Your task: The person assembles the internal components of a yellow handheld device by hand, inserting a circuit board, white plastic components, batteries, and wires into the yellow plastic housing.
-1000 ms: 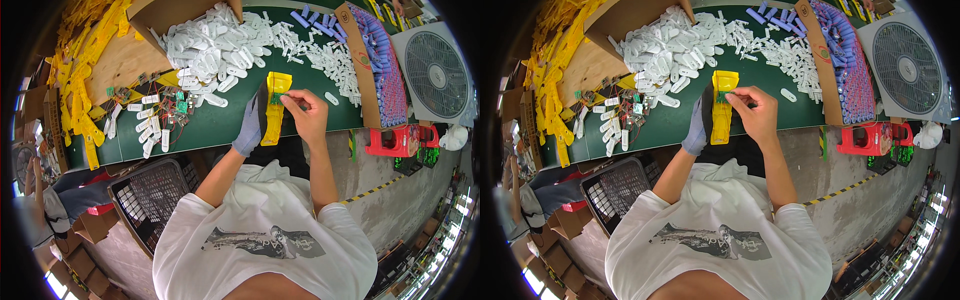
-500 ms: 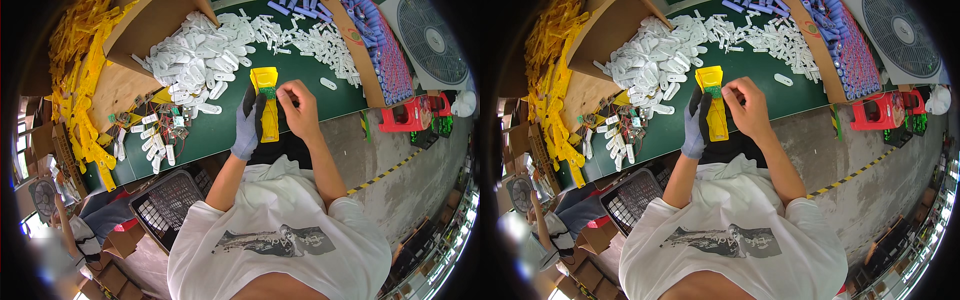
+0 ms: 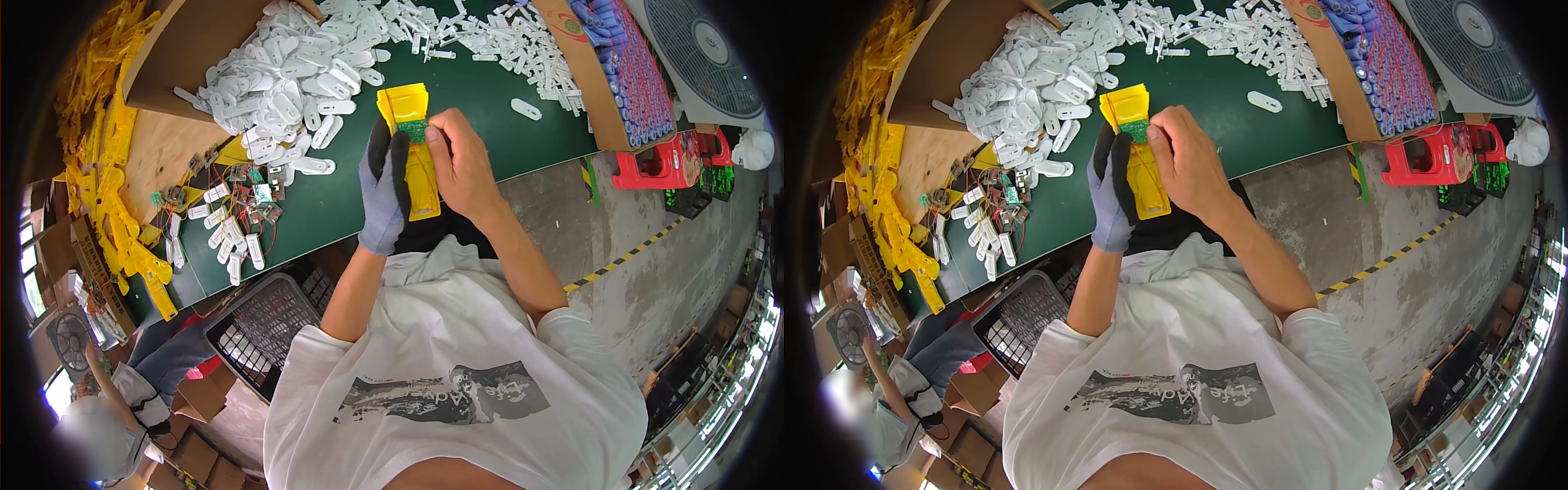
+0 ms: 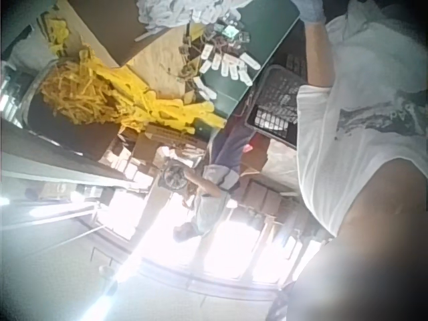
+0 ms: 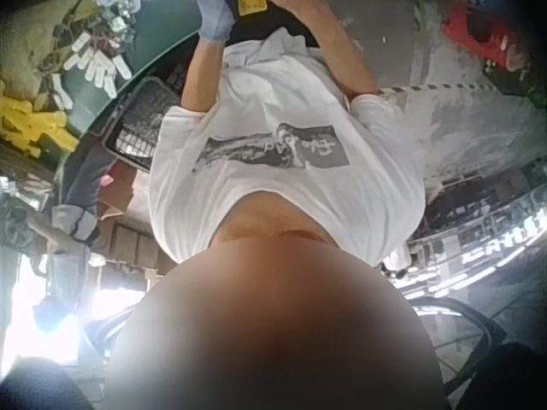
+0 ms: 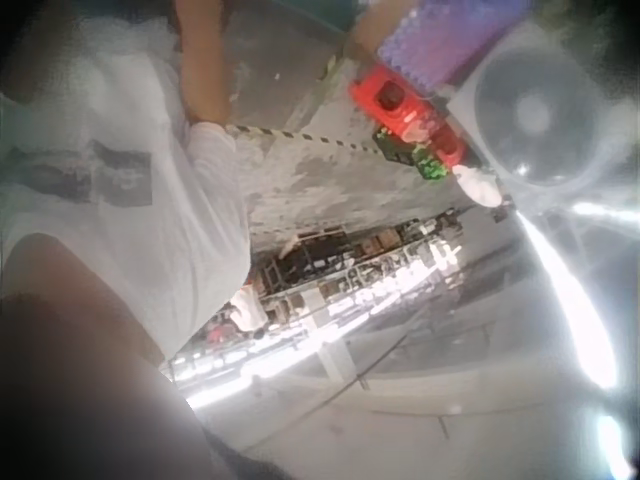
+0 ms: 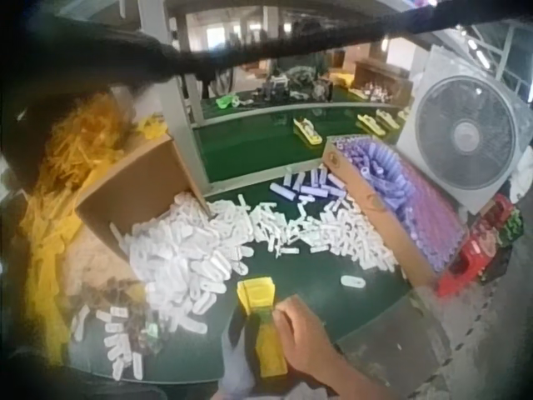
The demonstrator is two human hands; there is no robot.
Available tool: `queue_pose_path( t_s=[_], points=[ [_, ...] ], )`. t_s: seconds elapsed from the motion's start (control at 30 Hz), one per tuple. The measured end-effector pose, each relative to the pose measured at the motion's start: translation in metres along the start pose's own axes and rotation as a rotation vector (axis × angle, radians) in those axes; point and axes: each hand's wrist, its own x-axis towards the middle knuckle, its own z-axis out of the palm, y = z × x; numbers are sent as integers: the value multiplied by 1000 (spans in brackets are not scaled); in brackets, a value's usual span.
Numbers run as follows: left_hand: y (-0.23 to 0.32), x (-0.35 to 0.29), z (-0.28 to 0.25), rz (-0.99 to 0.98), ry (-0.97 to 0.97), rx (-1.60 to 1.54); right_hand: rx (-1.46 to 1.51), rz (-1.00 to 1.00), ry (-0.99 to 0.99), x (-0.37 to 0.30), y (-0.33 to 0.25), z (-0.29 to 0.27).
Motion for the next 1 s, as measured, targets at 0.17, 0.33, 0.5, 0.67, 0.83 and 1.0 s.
queue_pose_path(
  t_s=[0.17, 0.33, 0.5, 0.67, 0.83, 1.0],
  points=[
    [4, 2, 4, 29, 15, 103, -17, 0, 50, 1, 1, 3],
    [8, 3, 5, 70, 13, 82, -11, 4, 51, 5, 1, 2],
    [-3, 1, 6, 183, 57, -113, 279, 146, -45, 5, 2, 0],
    [-2, -13, 19, 201, 170, -515, 155, 56, -3, -29, -16, -21],
    [-8, -52, -12, 162, 464, 50, -225, -134, -61, -35, 7, -41],
    [69, -38, 14, 799, -52, 1384, -287, -351, -80, -24, 34, -76]
  ],
)
